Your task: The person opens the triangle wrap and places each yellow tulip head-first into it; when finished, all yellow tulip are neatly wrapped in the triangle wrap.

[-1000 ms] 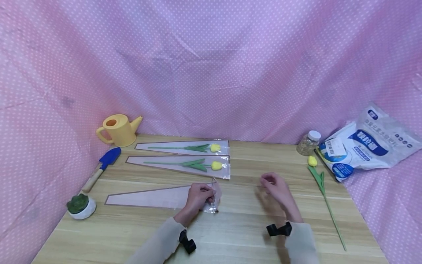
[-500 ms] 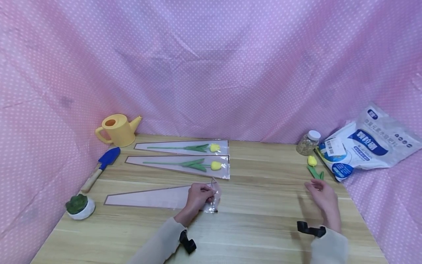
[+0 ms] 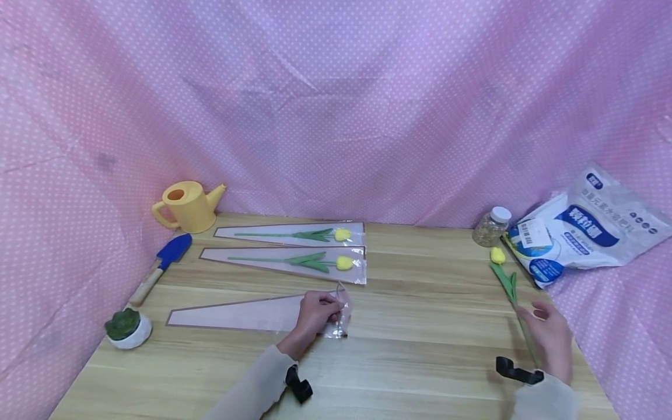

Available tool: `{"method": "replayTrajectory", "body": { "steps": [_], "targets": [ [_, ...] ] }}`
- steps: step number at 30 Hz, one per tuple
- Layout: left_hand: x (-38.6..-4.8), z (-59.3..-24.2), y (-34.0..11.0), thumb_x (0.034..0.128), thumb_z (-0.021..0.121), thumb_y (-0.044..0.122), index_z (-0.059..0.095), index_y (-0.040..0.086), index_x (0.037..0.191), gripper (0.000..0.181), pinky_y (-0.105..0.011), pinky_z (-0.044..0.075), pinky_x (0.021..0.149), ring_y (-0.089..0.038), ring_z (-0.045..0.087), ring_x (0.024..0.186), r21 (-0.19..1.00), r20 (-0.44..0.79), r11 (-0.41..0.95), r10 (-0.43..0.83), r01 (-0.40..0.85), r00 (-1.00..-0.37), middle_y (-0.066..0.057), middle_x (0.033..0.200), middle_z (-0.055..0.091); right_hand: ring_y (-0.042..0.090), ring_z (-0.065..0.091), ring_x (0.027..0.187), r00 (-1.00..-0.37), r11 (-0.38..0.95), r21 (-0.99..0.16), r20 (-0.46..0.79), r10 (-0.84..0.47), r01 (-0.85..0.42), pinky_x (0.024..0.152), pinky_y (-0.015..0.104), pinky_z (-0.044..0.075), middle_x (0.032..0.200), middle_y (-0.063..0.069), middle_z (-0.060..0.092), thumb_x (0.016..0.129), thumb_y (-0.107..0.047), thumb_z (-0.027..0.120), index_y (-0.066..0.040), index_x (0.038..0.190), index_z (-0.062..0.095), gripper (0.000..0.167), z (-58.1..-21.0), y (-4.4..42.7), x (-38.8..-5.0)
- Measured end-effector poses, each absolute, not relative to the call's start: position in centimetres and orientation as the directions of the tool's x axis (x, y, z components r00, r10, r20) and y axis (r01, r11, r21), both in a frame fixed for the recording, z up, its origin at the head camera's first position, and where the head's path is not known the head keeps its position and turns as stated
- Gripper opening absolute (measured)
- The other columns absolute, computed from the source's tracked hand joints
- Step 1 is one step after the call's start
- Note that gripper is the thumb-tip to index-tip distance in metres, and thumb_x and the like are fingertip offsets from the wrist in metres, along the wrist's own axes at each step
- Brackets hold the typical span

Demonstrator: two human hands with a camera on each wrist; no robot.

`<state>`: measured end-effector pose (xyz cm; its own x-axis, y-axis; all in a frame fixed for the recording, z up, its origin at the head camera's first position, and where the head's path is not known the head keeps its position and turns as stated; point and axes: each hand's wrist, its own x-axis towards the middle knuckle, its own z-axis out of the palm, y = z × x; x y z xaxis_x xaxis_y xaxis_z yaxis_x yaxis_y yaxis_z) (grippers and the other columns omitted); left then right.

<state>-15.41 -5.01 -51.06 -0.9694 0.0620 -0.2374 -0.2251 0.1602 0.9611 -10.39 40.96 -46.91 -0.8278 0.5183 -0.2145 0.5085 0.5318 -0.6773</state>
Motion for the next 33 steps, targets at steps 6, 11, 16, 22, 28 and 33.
{"method": "replayTrajectory", "body": {
  "steps": [6,11,16,22,28,33],
  "targets": [
    [-15.4,-51.0,-5.0,0.0857,0.071,0.002,0.072,-0.007,0.085,0.008,-0.019,0.049,0.053,-0.006,0.059,0.054,0.963,-0.229,0.158,0.062,-0.217,-0.971,-0.001,0.063,0.069,0.055,0.043,0.126,-0.837,0.604,-0.584,-0.325,0.439,0.543,0.099,0.059,0.043,0.145,0.044,0.032,0.1,-0.039,0.05,0.015,0.147,0.029,0.075,-47.1,42.7,-10.3],
    [-15.5,-51.2,-4.9,0.0849,0.073,0.003,0.073,-0.005,0.086,0.008,-0.019,0.049,0.053,-0.006,0.059,0.054,0.957,-0.241,0.177,0.047,-0.229,-0.969,0.001,0.062,0.068,0.055,0.051,0.115,-0.851,0.68,-0.517,-0.38,0.362,0.52,0.09,0.055,0.049,0.136,0.047,0.039,0.095,-0.036,0.061,0.018,0.142,0.034,0.077,-47.2,43.3,-10.6],
    [-15.5,-51.3,-5.0,0.0843,0.073,0.003,0.073,-0.005,0.086,0.008,-0.019,0.05,0.054,-0.006,0.059,0.055,0.957,-0.24,0.182,0.046,-0.228,-0.97,-0.001,0.063,0.069,0.051,0.056,0.106,-0.874,0.74,-0.477,-0.357,0.33,0.474,0.083,0.053,0.05,0.127,0.045,0.048,0.089,-0.033,0.07,0.017,0.135,0.044,0.073,-47.2,43.2,-10.5],
    [-15.4,-51.0,-5.0,0.085,0.073,0.003,0.072,-0.006,0.087,0.01,-0.019,0.05,0.054,-0.006,0.059,0.055,0.958,-0.238,0.178,0.047,-0.226,-0.97,-0.004,0.065,0.07,0.041,0.061,0.095,-0.889,0.787,-0.424,-0.305,0.341,0.447,0.068,0.039,0.047,0.115,0.039,0.058,0.086,-0.025,0.072,0.01,0.129,0.055,0.058,-47.6,43.2,-10.6],
    [-15.4,-51.0,-5.1,0.0863,0.072,0.004,0.072,-0.005,0.086,0.009,-0.02,0.05,0.055,-0.006,0.061,0.056,0.958,-0.243,0.172,0.059,-0.23,-0.968,0.0,0.064,0.069,0.033,0.062,0.089,-0.899,0.8,-0.418,-0.27,0.343,0.431,0.06,0.03,0.04,0.113,0.034,0.062,0.087,-0.016,0.07,0.008,0.127,0.058,0.049,-48.0,43.0,-10.5],
    [-15.4,-51.0,-5.1,0.0859,0.072,0.004,0.072,-0.005,0.086,0.009,-0.02,0.051,0.056,-0.006,0.061,0.056,0.956,-0.249,0.17,0.055,-0.237,-0.967,-0.001,0.065,0.07,0.039,0.064,0.091,-0.91,0.805,-0.424,-0.225,0.349,0.414,0.058,0.03,0.041,0.115,0.032,0.065,0.085,-0.012,0.069,0.009,0.125,0.059,0.046,-48.1,42.8,-10.3]
  ]
}}
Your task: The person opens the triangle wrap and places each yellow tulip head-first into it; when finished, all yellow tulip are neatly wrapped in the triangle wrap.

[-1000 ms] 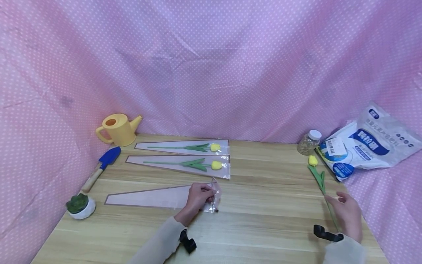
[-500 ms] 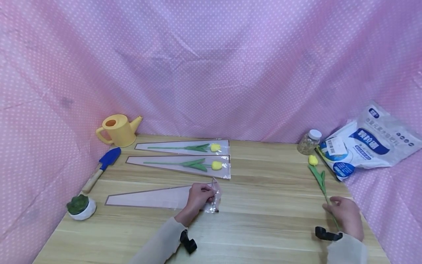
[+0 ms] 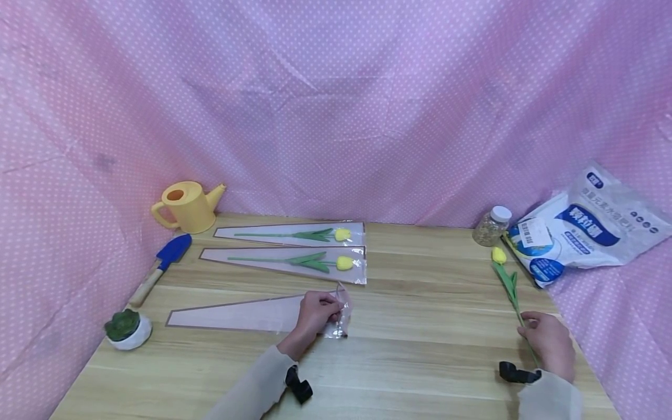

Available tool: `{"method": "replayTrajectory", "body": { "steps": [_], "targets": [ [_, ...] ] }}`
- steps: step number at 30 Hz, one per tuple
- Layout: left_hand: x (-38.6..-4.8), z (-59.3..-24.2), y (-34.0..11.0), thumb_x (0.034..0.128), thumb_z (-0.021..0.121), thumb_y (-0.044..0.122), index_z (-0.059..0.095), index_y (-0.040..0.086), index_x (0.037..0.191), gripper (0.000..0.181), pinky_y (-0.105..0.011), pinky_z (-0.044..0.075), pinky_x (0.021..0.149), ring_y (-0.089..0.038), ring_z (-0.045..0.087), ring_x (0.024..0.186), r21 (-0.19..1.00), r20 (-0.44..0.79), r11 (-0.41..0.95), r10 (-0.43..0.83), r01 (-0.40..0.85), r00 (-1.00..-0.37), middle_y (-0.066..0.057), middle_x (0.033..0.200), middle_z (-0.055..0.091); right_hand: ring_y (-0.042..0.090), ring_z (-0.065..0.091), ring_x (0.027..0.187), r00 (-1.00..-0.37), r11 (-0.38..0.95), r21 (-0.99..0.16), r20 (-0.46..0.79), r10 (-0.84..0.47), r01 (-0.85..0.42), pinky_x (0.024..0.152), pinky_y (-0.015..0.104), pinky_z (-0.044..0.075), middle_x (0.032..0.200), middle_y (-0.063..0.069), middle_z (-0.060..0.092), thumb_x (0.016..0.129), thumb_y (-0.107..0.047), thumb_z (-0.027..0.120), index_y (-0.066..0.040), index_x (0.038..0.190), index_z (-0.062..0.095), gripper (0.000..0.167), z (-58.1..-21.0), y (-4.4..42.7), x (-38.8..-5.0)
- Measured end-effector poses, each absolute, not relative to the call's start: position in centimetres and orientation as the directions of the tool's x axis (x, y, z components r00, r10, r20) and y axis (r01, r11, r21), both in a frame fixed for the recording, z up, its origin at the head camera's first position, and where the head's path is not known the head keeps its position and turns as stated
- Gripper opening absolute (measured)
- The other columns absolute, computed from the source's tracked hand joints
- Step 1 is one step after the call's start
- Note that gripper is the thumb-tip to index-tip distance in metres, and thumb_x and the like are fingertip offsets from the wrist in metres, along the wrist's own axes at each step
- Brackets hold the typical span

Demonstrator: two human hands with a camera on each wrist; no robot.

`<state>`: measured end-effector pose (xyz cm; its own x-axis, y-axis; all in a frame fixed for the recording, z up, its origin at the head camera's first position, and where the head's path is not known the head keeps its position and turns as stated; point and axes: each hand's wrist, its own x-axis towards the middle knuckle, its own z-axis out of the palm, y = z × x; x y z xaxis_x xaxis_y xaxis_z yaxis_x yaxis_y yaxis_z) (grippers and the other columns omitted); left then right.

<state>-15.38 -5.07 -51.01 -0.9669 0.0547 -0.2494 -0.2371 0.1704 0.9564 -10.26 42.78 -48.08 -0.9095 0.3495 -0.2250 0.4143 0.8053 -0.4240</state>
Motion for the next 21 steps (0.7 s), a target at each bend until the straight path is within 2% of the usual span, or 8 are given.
{"method": "replayTrajectory", "body": {
  "steps": [3,6,12,16,18,21],
  "targets": [
    [-15.37,-51.02,-5.05,0.0857,0.072,0.004,0.072,-0.005,0.086,0.009,-0.02,0.051,0.056,-0.006,0.061,0.056,0.954,-0.257,0.175,0.05,-0.245,-0.965,-0.002,0.065,0.07,0.043,0.065,0.094,-0.911,0.801,-0.434,-0.199,0.36,0.411,0.058,0.03,0.042,0.115,0.03,0.067,0.084,-0.011,0.069,0.008,0.123,0.06,0.045,-48.11,42.62,-10.18],
    [-15.32,-51.1,-5.02,0.0852,0.072,0.003,0.072,-0.005,0.086,0.008,-0.02,0.051,0.056,-0.006,0.061,0.056,0.95,-0.268,0.176,0.046,-0.256,-0.962,-0.002,0.065,0.07,0.039,0.067,0.09,-0.905,0.786,-0.448,-0.202,0.375,0.426,0.058,0.029,0.042,0.113,0.029,0.068,0.083,-0.009,0.068,0.009,0.123,0.06,0.045,-48.13,42.59,-10.15],
    [-15.2,-51.2,-5.03,0.0834,0.073,0.002,0.072,-0.007,0.085,0.009,-0.019,0.049,0.054,-0.005,0.06,0.055,0.958,-0.247,0.161,0.043,-0.237,-0.968,-0.002,0.063,0.069,0.01,0.062,0.072,-0.904,0.755,-0.497,-0.211,0.373,0.427,0.06,0.026,0.041,0.106,0.029,0.07,0.083,-0.007,0.068,0.012,0.122,0.059,0.044,-48.0,42.68,-10.24],
    [-15.25,-51.17,-5.01,0.0836,0.073,0.002,0.071,-0.007,0.085,0.009,-0.019,0.048,0.054,-0.005,0.059,0.055,0.96,-0.239,0.157,0.044,-0.23,-0.97,-0.002,0.063,0.069,0.002,0.056,0.069,-0.911,0.724,-0.555,-0.214,0.352,0.41,0.059,0.024,0.043,0.097,0.027,0.072,0.084,-0.005,0.067,0.016,0.123,0.056,0.046,-47.81,42.48,-10.5],
    [-15.28,-51.11,-5.0,0.0838,0.074,0.002,0.071,-0.007,0.085,0.009,-0.019,0.049,0.054,-0.005,0.059,0.055,0.959,-0.242,0.158,0.043,-0.233,-0.969,-0.002,0.063,0.069,0.002,0.056,0.066,-0.913,0.698,-0.591,-0.227,0.338,0.405,0.057,0.024,0.046,0.09,0.022,0.073,0.085,-0.005,0.065,0.018,0.126,0.053,0.048,-47.73,42.36,-10.59],
    [-15.32,-50.99,-4.99,0.0836,0.074,0.002,0.072,-0.007,0.086,0.009,-0.019,0.049,0.054,-0.005,0.059,0.055,0.958,-0.248,0.161,0.04,-0.238,-0.968,-0.002,0.063,0.069,0.0,0.057,0.067,-0.909,0.623,-0.664,-0.274,0.313,0.414,0.058,0.025,0.052,0.083,0.006,0.073,0.089,-0.004,0.061,0.019,0.132,0.045,0.052,-47.64,42.24,-10.71]
  ]
}}
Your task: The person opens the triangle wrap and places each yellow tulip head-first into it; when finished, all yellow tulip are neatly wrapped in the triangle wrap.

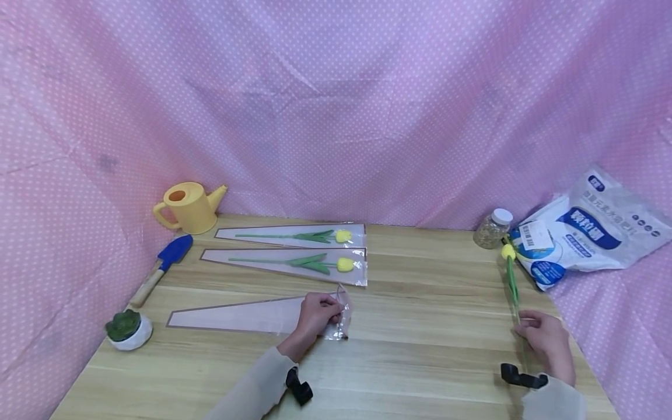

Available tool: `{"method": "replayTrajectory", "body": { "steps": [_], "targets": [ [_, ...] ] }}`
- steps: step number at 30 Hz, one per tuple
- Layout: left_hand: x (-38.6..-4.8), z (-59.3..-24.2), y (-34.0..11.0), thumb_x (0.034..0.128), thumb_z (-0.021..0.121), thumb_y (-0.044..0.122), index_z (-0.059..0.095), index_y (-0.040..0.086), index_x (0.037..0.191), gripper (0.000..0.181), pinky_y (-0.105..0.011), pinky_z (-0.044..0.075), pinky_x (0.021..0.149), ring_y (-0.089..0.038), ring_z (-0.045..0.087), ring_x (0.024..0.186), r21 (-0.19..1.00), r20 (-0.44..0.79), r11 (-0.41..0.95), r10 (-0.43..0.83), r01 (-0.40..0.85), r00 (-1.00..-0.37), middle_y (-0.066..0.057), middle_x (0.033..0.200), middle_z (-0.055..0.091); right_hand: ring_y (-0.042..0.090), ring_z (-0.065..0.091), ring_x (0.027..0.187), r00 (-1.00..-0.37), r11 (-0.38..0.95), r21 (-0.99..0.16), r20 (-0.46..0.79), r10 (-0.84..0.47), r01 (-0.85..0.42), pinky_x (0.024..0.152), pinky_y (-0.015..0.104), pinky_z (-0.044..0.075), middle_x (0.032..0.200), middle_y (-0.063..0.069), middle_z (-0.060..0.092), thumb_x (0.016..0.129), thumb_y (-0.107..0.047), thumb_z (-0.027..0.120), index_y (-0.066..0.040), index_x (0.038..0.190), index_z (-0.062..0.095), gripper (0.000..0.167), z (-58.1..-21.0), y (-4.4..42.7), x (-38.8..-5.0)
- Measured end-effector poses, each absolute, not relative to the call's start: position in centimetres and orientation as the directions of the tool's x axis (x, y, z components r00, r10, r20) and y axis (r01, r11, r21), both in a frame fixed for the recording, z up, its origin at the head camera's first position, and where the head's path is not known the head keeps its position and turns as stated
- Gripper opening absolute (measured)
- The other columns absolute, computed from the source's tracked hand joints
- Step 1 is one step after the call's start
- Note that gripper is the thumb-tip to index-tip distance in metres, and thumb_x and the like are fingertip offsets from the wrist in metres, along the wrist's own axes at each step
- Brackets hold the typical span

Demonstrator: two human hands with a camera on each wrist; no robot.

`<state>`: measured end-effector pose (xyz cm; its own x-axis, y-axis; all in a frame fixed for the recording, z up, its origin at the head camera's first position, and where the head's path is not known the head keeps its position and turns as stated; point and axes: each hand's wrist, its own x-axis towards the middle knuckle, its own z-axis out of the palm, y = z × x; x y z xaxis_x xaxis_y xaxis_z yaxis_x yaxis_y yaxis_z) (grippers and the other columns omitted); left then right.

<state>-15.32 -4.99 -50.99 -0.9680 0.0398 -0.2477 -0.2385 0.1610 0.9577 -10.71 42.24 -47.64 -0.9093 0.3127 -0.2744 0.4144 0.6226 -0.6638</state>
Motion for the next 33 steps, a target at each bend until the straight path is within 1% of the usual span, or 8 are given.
{"method": "replayTrajectory", "body": {
  "steps": [4,6,9,16,22,24,29,33],
  "targets": [
    [-15.3,-51.0,-5.0,0.0832,0.074,0.002,0.072,-0.007,0.085,0.009,-0.019,0.049,0.054,-0.005,0.059,0.054,0.959,-0.241,0.162,0.04,-0.232,-0.97,-0.002,0.063,0.069,-0.003,0.06,0.073,-0.897,0.486,-0.755,-0.357,0.26,0.441,0.065,0.027,0.058,0.084,-0.016,0.066,0.095,-0.006,0.058,0.019,0.141,0.033,0.058,-47.6,42.2,-10.9],
    [-15.4,-51.1,-5.0,0.0832,0.074,0.001,0.072,-0.007,0.085,0.009,-0.019,0.049,0.054,-0.005,0.059,0.054,0.961,-0.232,0.164,0.042,-0.222,-0.972,-0.001,0.062,0.068,-0.004,0.061,0.075,-0.897,0.441,-0.781,-0.376,0.233,0.442,0.068,0.028,0.059,0.085,-0.02,0.063,0.096,-0.006,0.058,0.018,0.144,0.029,0.06,-47.7,42.2,-11.1],
    [-15.4,-51.2,-5.0,0.0831,0.073,0.001,0.072,-0.008,0.085,0.009,-0.019,0.048,0.053,-0.005,0.058,0.054,0.963,-0.225,0.161,0.044,-0.215,-0.973,0.0,0.061,0.067,-0.003,0.062,0.075,-0.899,0.398,-0.807,-0.383,0.212,0.437,0.069,0.027,0.06,0.084,-0.023,0.061,0.097,-0.005,0.058,0.019,0.144,0.027,0.062,-47.8,42.0,-11.3],
    [-15.5,-51.2,-4.9,0.0825,0.073,0.001,0.072,-0.008,0.084,0.009,-0.019,0.048,0.053,-0.005,0.058,0.054,0.965,-0.218,0.161,0.045,-0.209,-0.975,0.001,0.06,0.066,-0.002,0.065,0.075,-0.905,0.317,-0.848,-0.384,0.182,0.424,0.069,0.025,0.06,0.082,-0.024,0.061,0.097,-0.006,0.06,0.017,0.141,0.031,0.058,-48.0,41.5,-11.5],
    [-15.5,-51.2,-4.9,0.0827,0.073,0.001,0.071,-0.008,0.083,0.009,-0.019,0.047,0.053,-0.006,0.057,0.054,0.966,-0.211,0.164,0.049,-0.201,-0.976,0.001,0.059,0.065,-0.003,0.066,0.08,-0.919,0.281,-0.875,-0.372,0.13,0.394,0.074,0.025,0.061,0.085,-0.025,0.062,0.097,-0.005,0.058,0.018,0.143,0.025,0.061,-48.1,40.8,-11.5],
    [-15.5,-51.2,-4.9,0.0827,0.073,0.001,0.072,-0.008,0.083,0.009,-0.019,0.047,0.053,-0.006,0.057,0.054,0.966,-0.209,0.163,0.051,-0.198,-0.977,0.002,0.059,0.064,-0.004,0.065,0.081,-0.921,0.267,-0.882,-0.371,0.116,0.389,0.074,0.025,0.061,0.086,-0.023,0.062,0.098,-0.004,0.057,0.017,0.143,0.025,0.059,-48.2,40.6,-11.6],
    [-15.4,-51.3,-5.0,0.0822,0.073,0.0,0.071,-0.009,0.083,0.009,-0.019,0.047,0.053,-0.005,0.056,0.053,0.97,-0.201,0.153,0.054,-0.191,-0.978,0.003,0.057,0.063,-0.003,0.065,0.083,-0.926,0.186,-0.907,-0.371,0.077,0.379,0.074,0.026,0.061,0.088,-0.02,0.064,0.098,0.001,0.053,0.012,0.142,0.026,0.052,-48.5,40.0,-12.0],
    [-15.4,-51.4,-5.0,0.0824,0.073,0.001,0.071,-0.009,0.083,0.01,-0.018,0.047,0.053,-0.005,0.057,0.053,0.969,-0.203,0.151,0.052,-0.194,-0.978,0.003,0.058,0.063,0.0,0.065,0.083,-0.93,0.078,-0.927,-0.362,0.062,0.366,0.074,0.026,0.061,0.088,-0.016,0.066,0.098,0.003,0.054,0.007,0.139,0.028,0.049,-48.8,39.2,-12.4]
  ]
}}
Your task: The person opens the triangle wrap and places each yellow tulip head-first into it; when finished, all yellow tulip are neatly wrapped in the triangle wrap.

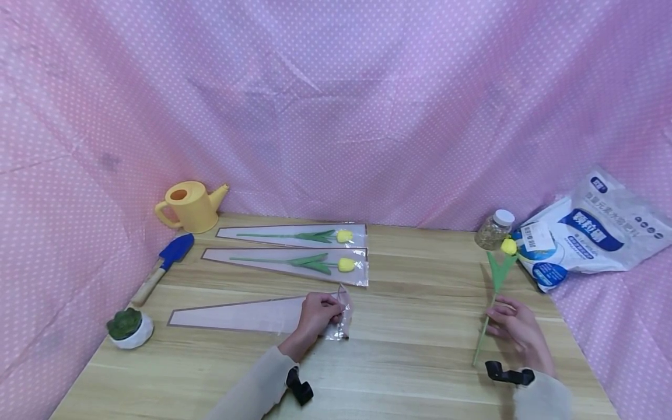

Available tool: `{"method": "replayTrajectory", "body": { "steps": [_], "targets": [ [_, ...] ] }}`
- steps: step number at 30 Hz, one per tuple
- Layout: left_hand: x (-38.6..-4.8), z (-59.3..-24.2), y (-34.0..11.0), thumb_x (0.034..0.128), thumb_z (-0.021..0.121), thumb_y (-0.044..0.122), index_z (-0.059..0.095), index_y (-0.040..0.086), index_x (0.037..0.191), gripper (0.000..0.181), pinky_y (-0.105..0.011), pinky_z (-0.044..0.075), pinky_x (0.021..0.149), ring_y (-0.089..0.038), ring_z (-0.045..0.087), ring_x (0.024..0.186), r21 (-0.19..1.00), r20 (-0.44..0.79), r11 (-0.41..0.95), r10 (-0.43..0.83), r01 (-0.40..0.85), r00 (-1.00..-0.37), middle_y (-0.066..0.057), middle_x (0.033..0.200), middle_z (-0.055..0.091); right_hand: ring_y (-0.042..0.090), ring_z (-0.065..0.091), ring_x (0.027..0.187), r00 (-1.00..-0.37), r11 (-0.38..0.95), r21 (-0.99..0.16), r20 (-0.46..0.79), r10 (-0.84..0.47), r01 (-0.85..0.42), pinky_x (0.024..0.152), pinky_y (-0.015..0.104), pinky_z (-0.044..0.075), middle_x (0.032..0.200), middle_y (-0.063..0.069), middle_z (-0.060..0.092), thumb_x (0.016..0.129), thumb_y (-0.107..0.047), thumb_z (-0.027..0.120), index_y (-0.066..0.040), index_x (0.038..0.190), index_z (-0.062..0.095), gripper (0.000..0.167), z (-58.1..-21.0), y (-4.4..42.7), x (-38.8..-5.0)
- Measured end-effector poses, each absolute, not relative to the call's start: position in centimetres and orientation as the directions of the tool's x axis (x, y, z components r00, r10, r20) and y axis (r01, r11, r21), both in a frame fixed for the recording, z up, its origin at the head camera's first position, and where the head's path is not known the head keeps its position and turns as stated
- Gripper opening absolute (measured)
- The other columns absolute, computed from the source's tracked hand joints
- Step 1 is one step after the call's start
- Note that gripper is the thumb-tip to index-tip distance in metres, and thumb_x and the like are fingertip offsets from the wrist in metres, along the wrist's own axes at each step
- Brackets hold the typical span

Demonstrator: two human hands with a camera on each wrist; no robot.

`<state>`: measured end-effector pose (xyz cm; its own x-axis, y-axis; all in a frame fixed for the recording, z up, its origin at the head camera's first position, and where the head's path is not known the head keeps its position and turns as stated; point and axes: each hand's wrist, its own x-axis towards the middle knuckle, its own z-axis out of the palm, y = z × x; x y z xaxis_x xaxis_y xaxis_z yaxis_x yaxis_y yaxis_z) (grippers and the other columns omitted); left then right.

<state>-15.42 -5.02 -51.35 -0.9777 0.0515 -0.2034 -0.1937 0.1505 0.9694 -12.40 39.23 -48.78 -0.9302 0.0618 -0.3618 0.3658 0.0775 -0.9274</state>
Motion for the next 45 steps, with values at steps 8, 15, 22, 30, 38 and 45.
{"method": "replayTrajectory", "body": {
  "steps": [8,15,22,30,38,45],
  "targets": [
    [-15.5,-51.4,-5.0,0.0821,0.073,0.0,0.071,-0.009,0.082,0.01,-0.018,0.047,0.052,-0.005,0.057,0.053,0.971,-0.201,0.141,0.052,-0.192,-0.978,0.003,0.057,0.064,0.001,0.066,0.086,-0.938,-0.146,-0.931,-0.344,0.045,0.334,0.075,0.026,0.06,0.091,-0.013,0.067,0.098,0.002,0.055,-0.007,0.126,0.035,0.036,-49.1,37.7,-12.9],
    [-15.5,-51.4,-5.0,0.0821,0.073,0.001,0.071,-0.009,0.083,0.01,-0.018,0.047,0.052,-0.005,0.057,0.053,0.97,-0.203,0.146,0.052,-0.194,-0.978,0.003,0.058,0.064,0.002,0.065,0.087,-0.951,-0.237,-0.928,-0.306,0.04,0.289,0.074,0.027,0.06,0.092,-0.012,0.068,0.098,0.004,0.051,-0.008,0.122,0.035,0.031,-49.4,36.3,-13.4],
    [-15.5,-51.3,-5.0,0.0822,0.073,0.0,0.071,-0.009,0.083,0.009,-0.019,0.048,0.053,-0.005,0.058,0.053,0.97,-0.2,0.152,0.052,-0.19,-0.978,0.0,0.06,0.067,0.005,0.066,0.084,-0.954,-0.307,-0.912,-0.297,0.034,0.273,0.074,0.028,0.061,0.089,-0.008,0.067,0.099,0.008,0.048,-0.007,0.117,0.035,0.028,-49.5,35.1,-13.9],
    [-15.4,-51.3,-5.1,0.082,0.074,0.001,0.072,-0.008,0.083,0.01,-0.019,0.048,0.053,-0.005,0.058,0.053,0.969,-0.197,0.165,0.046,-0.187,-0.979,-0.004,0.062,0.069,0.008,0.065,0.085,-0.961,-0.398,-0.888,-0.271,0.049,0.23,0.081,0.031,0.062,0.09,-0.003,0.06,0.098,0.008,0.049,-0.008,0.103,0.046,0.017,-49.6,33.8,-14.2],
    [-15.4,-51.4,-5.0,0.0821,0.073,0.001,0.072,-0.008,0.083,0.009,-0.019,0.048,0.053,-0.005,0.058,0.054,0.967,-0.201,0.17,0.043,-0.192,-0.979,-0.004,0.062,0.069,0.007,0.064,0.086,-0.918,-0.473,-0.828,-0.386,0.088,0.302,0.086,0.03,0.061,0.091,-0.003,0.059,0.102,0.002,0.044,-0.011,0.108,0.035,0.017,-49.2,32.7,-14.7],
    [-15.5,-51.4,-5.0,0.0823,0.074,0.002,0.072,-0.007,0.084,0.01,-0.019,0.049,0.054,-0.005,0.059,0.054,0.965,-0.209,0.168,0.038,-0.2,-0.977,-0.005,0.063,0.07,0.01,0.065,0.081,-0.885,-0.578,-0.766,-0.441,0.152,0.282,0.084,0.03,0.061,0.086,-0.002,0.061,0.099,0.005,0.047,-0.013,0.108,0.032,0.025,-48.9,31.7,-15.2]
  ]
}}
